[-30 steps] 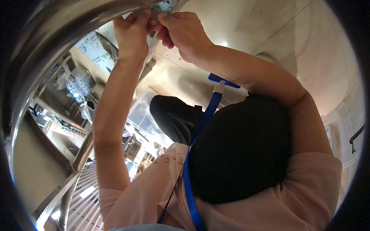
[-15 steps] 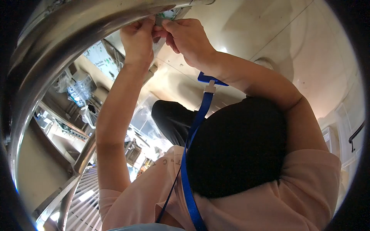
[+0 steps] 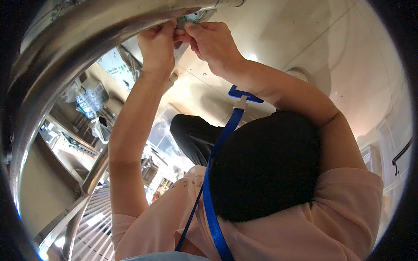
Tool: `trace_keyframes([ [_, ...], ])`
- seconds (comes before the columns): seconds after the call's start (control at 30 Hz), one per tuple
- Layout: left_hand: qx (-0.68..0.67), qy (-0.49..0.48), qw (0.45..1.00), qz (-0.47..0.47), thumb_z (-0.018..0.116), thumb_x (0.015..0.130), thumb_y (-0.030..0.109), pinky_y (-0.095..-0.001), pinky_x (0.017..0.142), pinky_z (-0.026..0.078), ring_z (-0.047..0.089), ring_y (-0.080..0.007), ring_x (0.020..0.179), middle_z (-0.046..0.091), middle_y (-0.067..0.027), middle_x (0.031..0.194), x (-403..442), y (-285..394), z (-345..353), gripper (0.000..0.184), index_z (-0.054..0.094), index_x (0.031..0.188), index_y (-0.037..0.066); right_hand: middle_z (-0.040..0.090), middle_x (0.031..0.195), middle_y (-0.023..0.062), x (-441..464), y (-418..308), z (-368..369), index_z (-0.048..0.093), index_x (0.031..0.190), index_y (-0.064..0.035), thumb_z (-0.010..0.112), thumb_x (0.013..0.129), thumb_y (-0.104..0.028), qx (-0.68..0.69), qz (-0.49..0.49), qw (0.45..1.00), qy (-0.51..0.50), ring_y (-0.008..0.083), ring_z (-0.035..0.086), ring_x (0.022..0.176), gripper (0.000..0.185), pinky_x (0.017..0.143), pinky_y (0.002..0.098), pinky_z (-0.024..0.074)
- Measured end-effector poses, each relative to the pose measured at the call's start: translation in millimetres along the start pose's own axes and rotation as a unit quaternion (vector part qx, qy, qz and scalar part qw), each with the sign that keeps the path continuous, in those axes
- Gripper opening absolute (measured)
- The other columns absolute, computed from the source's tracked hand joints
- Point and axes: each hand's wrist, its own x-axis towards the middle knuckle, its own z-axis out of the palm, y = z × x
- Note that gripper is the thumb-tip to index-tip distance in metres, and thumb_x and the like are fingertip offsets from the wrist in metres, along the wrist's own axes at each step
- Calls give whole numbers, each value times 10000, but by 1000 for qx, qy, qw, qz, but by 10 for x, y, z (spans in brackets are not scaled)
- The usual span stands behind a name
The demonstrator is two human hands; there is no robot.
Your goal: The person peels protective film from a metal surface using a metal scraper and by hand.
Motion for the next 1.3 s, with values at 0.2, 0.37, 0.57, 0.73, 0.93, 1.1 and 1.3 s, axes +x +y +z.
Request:
trace_keyframes([
  [0.2,70,-19,997,24,526,816,-4,-259,444,473,575,-172,488,583,-114,683,49,-81,-54,66,531,859,-54,532,603,40,-22,-50,10,616,858,37,464,888,-191,-9,7,1000,5,60,361,505,275,423,206,270],
  [0.37,18,-23,999,29,518,819,-9,-265,454,490,578,-182,490,585,-124,690,57,-81,-33,76,529,873,-61,525,600,34,25,-30,-33,617,854,38,464,887,-186,-25,26,999,-1,64,344,494,273,420,212,264],
  [0.57,-15,-19,999,26,521,812,-17,-267,456,495,581,-187,494,587,-130,693,23,-46,3,84,527,881,-64,461,551,12,-3,-70,-32,616,853,33,463,888,-183,-29,30,999,-1,62,330,466,267,412,215,259],
  [0.73,29,-54,994,90,526,812,-11,-263,461,499,575,-177,491,587,-126,688,74,-169,-86,88,529,881,-66,459,553,7,1,-60,-42,612,830,23,458,893,-193,-32,12,999,-18,61,329,468,273,420,212,267],
  [0.93,20,-65,994,85,503,811,-27,-250,461,491,571,-149,510,580,-115,675,82,-204,-142,71,516,875,-56,467,561,6,-10,107,-76,592,774,17,446,911,-222,-118,-78,990,-24,66,379,485,312,440,210,303],
  [1.1,-17,-63,996,68,470,808,-55,-249,447,483,568,-140,515,573,-116,710,56,-154,-150,194,438,998,-26,484,580,18,-22,182,-114,603,815,28,443,916,-223,-45,-41,996,-65,75,387,486,314,451,211,321],
  [1.3,-31,-46,998,38,534,811,32,-226,478,464,566,-131,522,570,-76,650,98,-112,-66,85,555,832,-48,504,603,34,14,46,-58,613,866,40,446,904,-195,10,-34,998,-43,80,396,488,290,446,215,323],
])
